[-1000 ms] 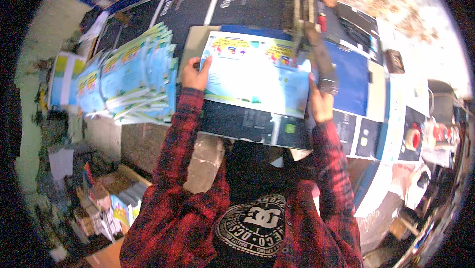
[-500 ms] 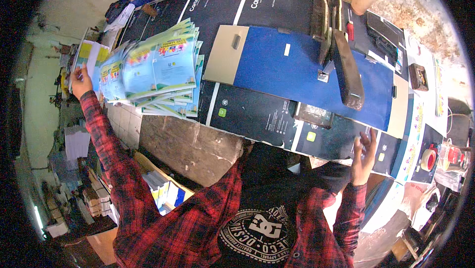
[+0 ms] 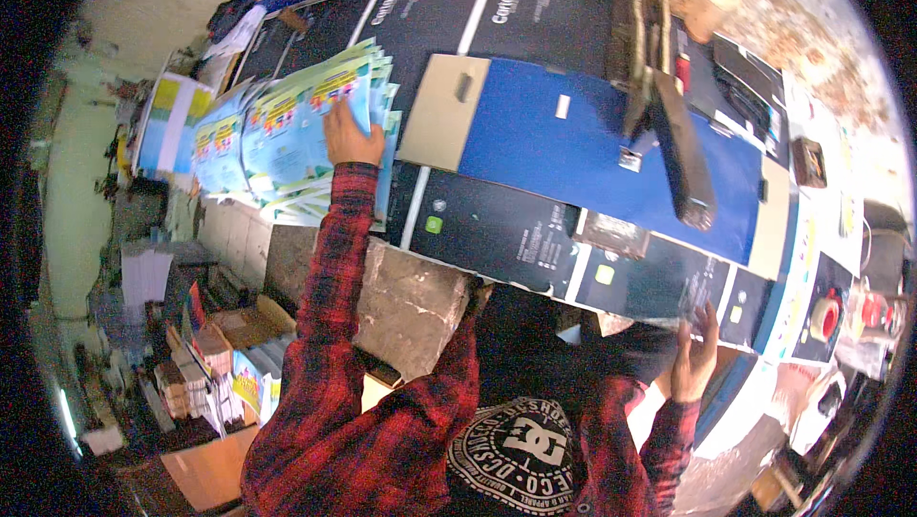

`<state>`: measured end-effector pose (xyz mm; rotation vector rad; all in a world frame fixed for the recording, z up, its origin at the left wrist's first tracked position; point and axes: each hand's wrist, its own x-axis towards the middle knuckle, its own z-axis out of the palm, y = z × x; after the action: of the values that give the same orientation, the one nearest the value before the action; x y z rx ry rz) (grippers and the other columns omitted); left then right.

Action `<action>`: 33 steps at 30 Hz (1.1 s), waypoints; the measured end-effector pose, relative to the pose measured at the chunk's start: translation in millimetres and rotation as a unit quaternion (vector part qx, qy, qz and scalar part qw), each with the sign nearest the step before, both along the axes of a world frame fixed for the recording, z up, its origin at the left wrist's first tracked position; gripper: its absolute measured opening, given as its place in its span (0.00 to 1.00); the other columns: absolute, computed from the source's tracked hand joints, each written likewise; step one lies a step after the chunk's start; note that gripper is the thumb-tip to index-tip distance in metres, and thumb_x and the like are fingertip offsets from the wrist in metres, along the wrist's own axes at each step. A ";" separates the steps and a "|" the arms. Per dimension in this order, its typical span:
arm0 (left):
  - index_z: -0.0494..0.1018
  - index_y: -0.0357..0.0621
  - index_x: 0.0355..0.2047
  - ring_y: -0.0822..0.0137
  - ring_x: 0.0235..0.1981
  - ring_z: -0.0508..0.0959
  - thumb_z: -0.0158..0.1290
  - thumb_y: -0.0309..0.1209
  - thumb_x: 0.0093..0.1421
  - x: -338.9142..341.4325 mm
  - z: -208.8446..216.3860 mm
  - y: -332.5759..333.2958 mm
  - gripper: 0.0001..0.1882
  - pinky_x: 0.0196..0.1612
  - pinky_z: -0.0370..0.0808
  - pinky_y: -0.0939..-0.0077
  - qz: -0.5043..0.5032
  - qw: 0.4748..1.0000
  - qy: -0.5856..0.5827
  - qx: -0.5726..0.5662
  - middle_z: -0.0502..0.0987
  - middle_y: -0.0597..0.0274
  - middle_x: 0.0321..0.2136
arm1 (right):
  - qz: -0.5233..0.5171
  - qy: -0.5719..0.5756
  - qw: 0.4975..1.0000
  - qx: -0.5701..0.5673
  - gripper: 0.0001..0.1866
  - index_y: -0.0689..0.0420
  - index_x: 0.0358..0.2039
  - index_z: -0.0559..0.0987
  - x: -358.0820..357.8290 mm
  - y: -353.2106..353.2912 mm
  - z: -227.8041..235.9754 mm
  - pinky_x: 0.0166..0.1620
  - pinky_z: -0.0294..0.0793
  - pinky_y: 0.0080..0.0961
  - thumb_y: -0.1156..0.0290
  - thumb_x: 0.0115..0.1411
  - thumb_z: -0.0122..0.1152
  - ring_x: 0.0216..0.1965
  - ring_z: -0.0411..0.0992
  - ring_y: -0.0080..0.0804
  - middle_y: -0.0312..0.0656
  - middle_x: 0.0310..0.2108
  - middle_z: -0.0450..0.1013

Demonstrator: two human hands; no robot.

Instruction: The person repeatedly places a booklet on a manual binding machine, aligns it, and presses the handle to bind the spine. They then remove the finished booklet and place it on a growing stack to the right. The process is repeated for multiple booklets throughout the clip.

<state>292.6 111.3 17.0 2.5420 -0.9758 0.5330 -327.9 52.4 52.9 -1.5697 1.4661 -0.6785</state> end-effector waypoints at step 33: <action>0.54 0.34 0.66 0.47 0.62 0.65 0.45 0.58 0.65 92.7 -3.8 167.3 0.43 0.62 0.64 0.60 0.072 0.946 0.194 -0.248 0.65 0.38 0.60 | -0.150 0.473 0.868 0.034 0.63 0.67 0.53 0.71 -165.0 -202.4 8.0 0.59 0.65 0.46 0.23 0.30 0.67 0.57 0.66 0.57 0.60 0.54 0.67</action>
<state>385.3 278.6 13.2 2.1474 -0.4461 0.2536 -492.9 -150.1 60.9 -1.7131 2.4493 0.0515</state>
